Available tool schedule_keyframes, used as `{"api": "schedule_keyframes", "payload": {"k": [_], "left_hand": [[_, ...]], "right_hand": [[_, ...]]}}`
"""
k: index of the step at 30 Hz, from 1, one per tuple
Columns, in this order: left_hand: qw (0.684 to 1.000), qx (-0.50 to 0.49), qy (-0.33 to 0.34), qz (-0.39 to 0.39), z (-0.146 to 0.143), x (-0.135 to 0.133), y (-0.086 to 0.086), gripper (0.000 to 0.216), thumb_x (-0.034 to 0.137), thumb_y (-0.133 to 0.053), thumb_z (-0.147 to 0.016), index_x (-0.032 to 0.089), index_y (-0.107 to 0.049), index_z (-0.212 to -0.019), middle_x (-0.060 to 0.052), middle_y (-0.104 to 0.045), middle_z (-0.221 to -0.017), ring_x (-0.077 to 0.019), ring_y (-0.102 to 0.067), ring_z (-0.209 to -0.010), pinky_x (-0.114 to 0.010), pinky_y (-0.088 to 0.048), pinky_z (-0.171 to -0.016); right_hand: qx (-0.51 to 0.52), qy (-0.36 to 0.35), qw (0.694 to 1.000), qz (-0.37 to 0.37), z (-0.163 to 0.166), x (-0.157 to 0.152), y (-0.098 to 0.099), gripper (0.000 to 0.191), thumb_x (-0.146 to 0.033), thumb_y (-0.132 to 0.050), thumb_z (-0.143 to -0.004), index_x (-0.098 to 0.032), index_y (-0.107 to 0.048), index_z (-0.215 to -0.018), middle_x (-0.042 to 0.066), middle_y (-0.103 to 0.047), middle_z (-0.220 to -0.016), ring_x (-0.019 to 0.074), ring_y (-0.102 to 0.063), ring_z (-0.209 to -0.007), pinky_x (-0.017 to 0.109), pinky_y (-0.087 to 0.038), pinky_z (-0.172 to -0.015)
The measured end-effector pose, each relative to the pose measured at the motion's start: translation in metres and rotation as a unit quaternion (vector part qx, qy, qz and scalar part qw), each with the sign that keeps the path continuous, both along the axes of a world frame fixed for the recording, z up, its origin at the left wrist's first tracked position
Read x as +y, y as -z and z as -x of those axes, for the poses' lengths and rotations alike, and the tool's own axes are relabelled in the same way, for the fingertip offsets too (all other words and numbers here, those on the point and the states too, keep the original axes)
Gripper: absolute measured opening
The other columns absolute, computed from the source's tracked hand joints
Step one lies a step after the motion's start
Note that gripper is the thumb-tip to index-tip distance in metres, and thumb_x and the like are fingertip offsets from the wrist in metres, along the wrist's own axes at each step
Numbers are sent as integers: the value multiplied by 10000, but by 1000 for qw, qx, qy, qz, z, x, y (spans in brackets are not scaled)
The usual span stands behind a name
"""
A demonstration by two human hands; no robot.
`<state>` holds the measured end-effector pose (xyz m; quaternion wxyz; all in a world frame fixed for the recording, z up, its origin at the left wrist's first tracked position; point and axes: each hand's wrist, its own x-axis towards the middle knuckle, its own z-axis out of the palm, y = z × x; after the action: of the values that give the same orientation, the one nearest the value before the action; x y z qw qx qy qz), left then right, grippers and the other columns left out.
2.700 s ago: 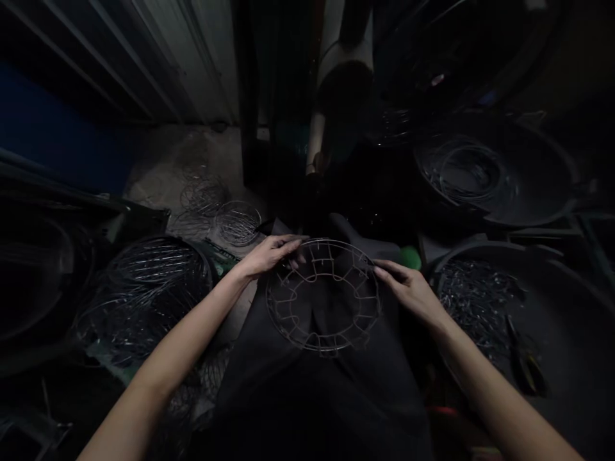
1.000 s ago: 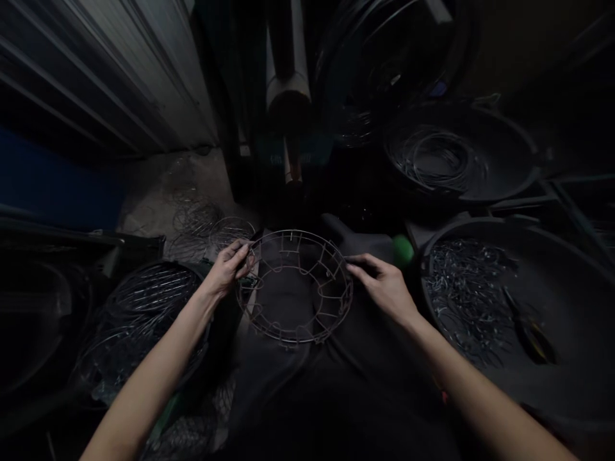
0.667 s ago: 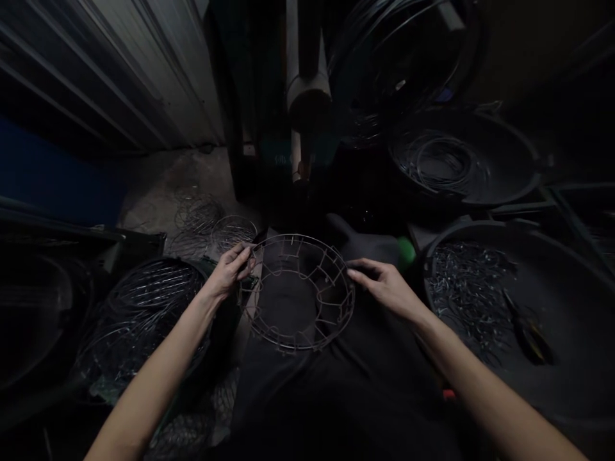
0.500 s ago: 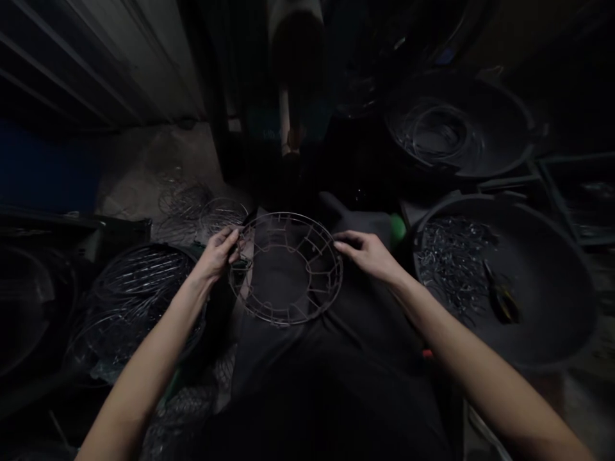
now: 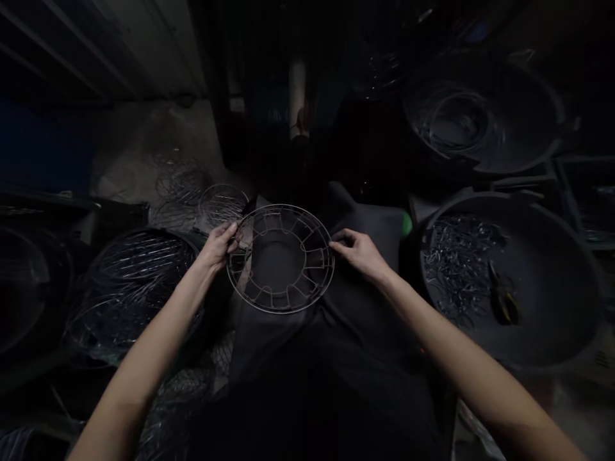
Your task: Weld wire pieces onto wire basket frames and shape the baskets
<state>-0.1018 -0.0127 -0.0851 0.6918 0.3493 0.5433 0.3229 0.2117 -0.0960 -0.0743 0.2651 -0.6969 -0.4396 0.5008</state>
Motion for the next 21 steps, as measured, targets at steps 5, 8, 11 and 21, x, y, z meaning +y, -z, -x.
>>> {"api": "schedule_keyframes", "payload": {"k": [5,8,11,21], "left_hand": [[1000,2,-7,20,2,-2,2,366,458,-755,-632,203,-514,-736,33,-487,-592,-16,-251,-346,-199,-148,-381],[1000,-2,-7,19,4,-1,1,365,438,-762,-628,204,-508,-747,36,-500,-591,-13,-261,-343,-189,-168,-371],[1000,-2,-7,20,6,0,-1,374,428,-768,-617,194,-498,-728,29,-516,-592,-11,-282,-343,-173,-180,-350],[998,-30,-53,7,-1,-6,-15,378,374,-765,-637,143,-508,-791,49,-467,-531,-11,-318,-360,-110,-154,-309]], "right_hand": [[47,17,999,17,5,-1,-5,252,-421,-641,-719,-177,-639,-781,11,-641,-722,137,-578,-650,260,-461,-614],[35,12,999,18,5,-2,-6,248,-412,-662,-716,-184,-650,-813,9,-641,-737,134,-576,-670,256,-460,-621],[156,47,984,69,4,-3,-1,351,-429,-701,-684,-190,-624,-931,8,-644,-782,127,-585,-678,240,-470,-595],[160,6,987,24,7,27,-13,507,-491,-631,-772,-241,-526,-1201,65,-601,-1180,196,-594,-1013,306,-498,-783]]}}
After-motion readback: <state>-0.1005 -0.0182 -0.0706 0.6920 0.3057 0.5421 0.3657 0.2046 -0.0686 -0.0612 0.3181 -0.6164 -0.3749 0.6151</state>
